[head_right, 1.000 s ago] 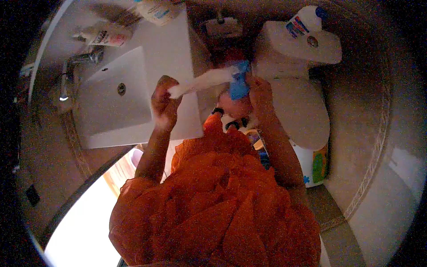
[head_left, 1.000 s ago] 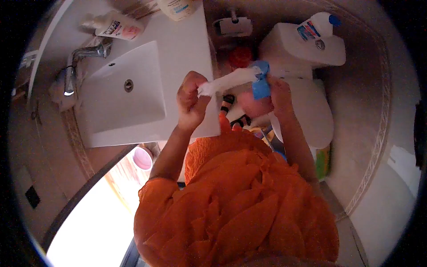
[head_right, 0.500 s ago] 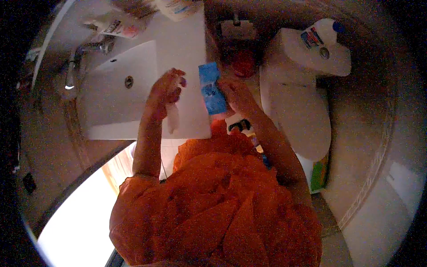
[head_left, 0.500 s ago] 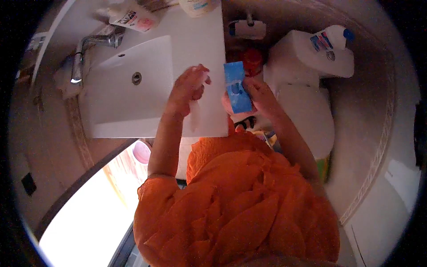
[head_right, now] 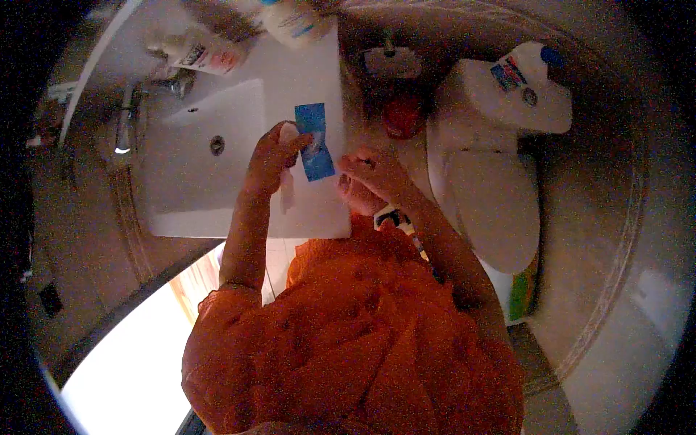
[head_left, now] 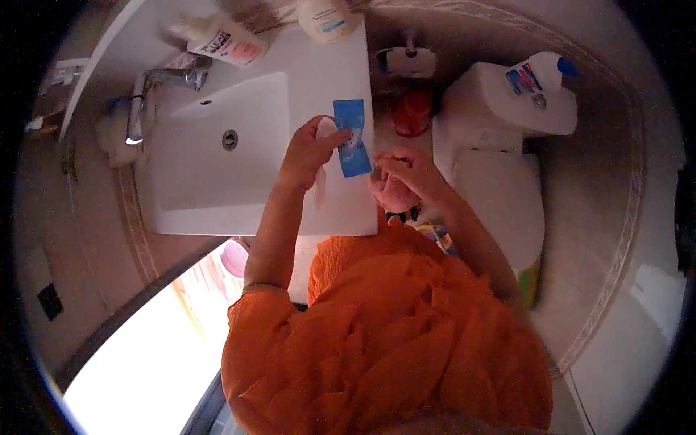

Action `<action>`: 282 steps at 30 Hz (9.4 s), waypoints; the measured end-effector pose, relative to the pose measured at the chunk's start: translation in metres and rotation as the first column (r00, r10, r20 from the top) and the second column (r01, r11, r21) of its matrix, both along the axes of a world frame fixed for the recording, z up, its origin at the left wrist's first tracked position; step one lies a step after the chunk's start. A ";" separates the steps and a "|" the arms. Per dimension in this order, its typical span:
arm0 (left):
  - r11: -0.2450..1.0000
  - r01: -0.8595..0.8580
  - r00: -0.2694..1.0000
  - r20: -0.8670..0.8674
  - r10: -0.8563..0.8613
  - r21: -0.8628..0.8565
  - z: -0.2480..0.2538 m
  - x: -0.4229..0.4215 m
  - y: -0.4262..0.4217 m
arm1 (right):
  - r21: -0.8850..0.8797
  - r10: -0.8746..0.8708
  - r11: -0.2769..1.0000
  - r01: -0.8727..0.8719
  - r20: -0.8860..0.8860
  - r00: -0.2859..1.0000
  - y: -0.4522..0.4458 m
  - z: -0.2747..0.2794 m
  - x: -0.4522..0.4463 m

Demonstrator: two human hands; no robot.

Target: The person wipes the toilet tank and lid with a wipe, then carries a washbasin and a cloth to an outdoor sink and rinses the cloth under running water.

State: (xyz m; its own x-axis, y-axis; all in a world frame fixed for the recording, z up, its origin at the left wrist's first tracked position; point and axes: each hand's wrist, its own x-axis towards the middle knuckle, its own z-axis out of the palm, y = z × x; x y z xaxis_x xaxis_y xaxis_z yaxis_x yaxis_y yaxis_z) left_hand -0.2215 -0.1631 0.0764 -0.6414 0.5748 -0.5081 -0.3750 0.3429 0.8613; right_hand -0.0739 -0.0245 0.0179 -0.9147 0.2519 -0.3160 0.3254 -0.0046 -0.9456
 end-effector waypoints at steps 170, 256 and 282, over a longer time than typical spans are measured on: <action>0.732 0.585 0.761 -0.078 -0.645 -0.350 -0.124 0.174 0.230 | 0.197 -0.802 0.596 0.778 0.177 0.570 0.224 -0.065 0.211; 0.844 0.381 0.758 -0.395 -0.518 -0.377 -0.147 0.143 0.240 | 0.937 -0.178 0.279 -0.211 0.266 0.947 0.406 -0.160 0.104; 0.957 0.230 0.825 -0.485 -0.289 -0.179 -0.183 0.081 0.273 | 0.978 -0.333 0.198 0.065 0.005 0.943 0.339 -0.149 0.030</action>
State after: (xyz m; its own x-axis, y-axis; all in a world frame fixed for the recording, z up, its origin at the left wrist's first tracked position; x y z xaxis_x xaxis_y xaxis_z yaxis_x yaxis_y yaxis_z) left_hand -0.1407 0.1098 -0.1069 -0.6592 0.7168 -0.2270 0.2135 0.4680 0.8576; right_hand -0.0442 0.3148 -0.1308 -0.7426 0.6461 0.1764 0.6157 0.7622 -0.1997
